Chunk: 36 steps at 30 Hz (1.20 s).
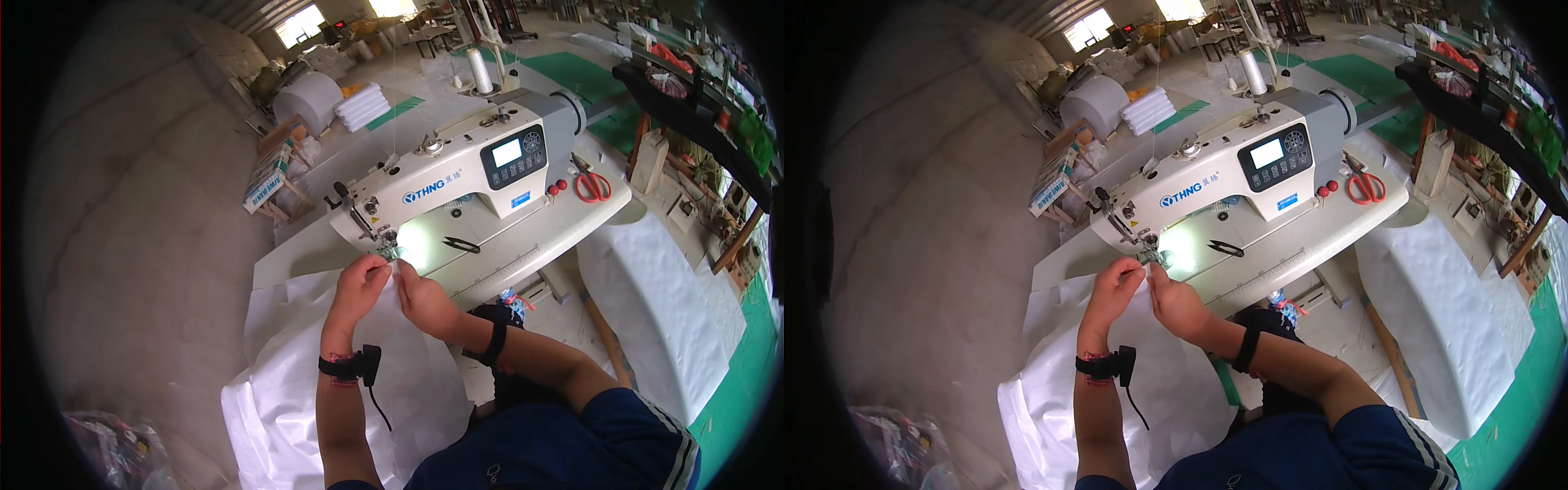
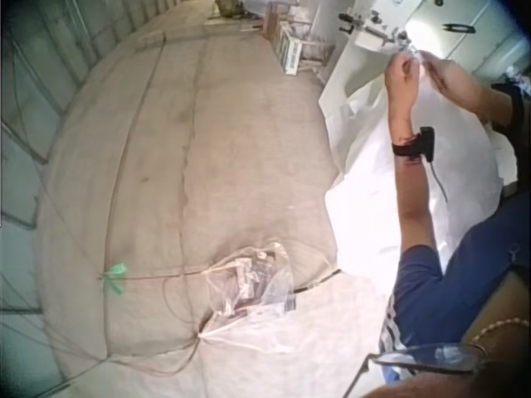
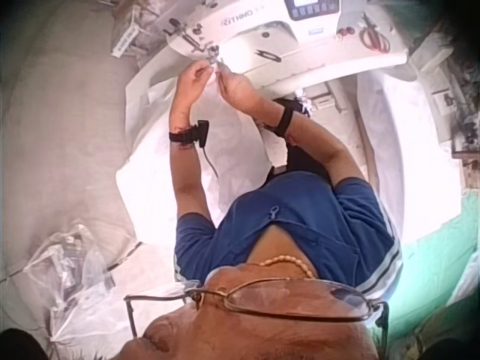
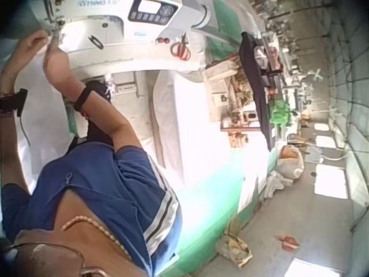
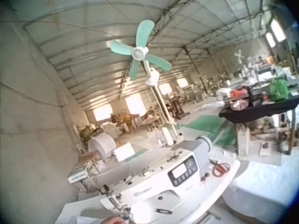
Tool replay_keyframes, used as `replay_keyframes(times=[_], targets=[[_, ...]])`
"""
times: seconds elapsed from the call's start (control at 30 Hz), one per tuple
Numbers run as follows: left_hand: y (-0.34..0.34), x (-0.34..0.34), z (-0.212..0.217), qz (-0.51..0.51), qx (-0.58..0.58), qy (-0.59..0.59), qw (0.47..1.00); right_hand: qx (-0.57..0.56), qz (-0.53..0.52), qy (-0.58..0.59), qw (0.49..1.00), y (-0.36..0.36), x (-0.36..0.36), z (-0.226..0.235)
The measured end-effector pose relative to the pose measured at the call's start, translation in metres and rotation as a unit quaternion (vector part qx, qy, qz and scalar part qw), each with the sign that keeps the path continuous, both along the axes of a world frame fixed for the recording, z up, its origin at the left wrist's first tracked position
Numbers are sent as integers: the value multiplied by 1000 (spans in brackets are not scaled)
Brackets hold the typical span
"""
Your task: Sewing a large white plastic sheet using an industrial sewing machine.
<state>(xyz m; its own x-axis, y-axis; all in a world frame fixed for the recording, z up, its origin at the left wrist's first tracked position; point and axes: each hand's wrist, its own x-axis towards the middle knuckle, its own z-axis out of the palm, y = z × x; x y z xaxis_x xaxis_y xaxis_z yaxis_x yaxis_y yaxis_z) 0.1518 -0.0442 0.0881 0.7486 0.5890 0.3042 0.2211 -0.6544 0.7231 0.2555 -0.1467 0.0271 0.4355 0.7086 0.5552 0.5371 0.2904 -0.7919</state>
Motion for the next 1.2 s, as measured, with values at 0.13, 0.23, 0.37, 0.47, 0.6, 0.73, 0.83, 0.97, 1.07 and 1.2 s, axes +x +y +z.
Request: replay_keyframes(times=[0.13,0.23,0.37,0.47,0.6,0.73,0.83,0.97,1.07,1.2], targets=[[-2,1,7,23,3,20,1000,18,-52,-182,982,-3,-2,3],[2,2,5,43,-62,-8,997,-1,-72,-273,959,0,-1,1],[1,5,3,11,-130,-54,990,-35,-72,-276,958,6,5,-2],[14,2,-14,54,-118,-57,990,20,-25,-118,993,6,-4,-3],[31,11,-29,104,51,2,993,-205,111,65,970,-10,-13,-51],[41,3,-67,84,271,80,956,-297,342,437,777,-45,-18,-56],[44,4,-77,72,84,40,993,-288,379,249,844,-34,22,-65],[35,13,-63,22,-43,-4,999,-160,267,406,859,4,48,-47],[33,16,-54,13,-57,-15,998,-167,324,390,846,29,49,-39],[39,10,-57,34,-54,-32,997,-166,278,367,872,45,29,-48]])
